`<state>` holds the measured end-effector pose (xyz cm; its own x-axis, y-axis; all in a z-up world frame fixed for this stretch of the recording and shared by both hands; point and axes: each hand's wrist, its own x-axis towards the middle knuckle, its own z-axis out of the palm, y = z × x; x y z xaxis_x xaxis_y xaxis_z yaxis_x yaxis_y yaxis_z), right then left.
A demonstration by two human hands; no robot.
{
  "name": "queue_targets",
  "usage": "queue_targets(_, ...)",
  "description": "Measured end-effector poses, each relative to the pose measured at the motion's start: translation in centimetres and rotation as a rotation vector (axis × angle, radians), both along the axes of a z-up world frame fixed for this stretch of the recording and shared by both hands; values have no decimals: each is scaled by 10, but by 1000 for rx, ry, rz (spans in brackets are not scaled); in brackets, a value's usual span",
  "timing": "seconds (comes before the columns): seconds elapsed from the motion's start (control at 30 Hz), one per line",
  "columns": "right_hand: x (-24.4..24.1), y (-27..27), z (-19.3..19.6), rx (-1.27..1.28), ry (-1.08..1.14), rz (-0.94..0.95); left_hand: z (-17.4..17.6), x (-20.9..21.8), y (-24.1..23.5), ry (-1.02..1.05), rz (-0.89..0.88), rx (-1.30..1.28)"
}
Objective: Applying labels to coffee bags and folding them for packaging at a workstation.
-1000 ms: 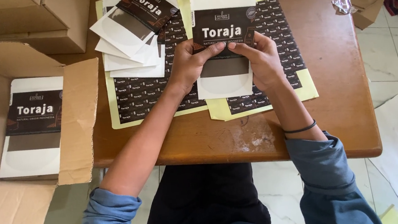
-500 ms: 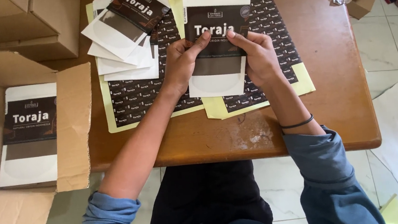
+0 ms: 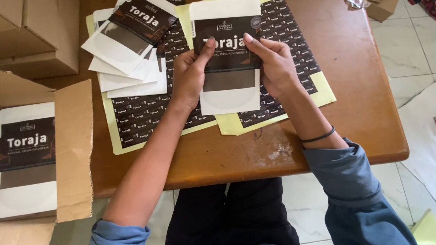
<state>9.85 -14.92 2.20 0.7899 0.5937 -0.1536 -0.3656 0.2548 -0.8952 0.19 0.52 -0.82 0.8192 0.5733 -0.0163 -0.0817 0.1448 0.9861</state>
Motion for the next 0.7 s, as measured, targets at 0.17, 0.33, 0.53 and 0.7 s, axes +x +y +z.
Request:
queue_targets(0.17,7,-2,-9,62,-30,39,6,-1,-1,53,23,26)
queue_targets(0.33,2,-1,-4,7,-77,6,0,4,2,10,76,18)
queue_targets(0.53,5,1,-7,55,2,-28,0,3,3,-10,50,-43)
queue_targets(0.7,5,1,-5,58,19,8,-3,2,3,22,9,-22)
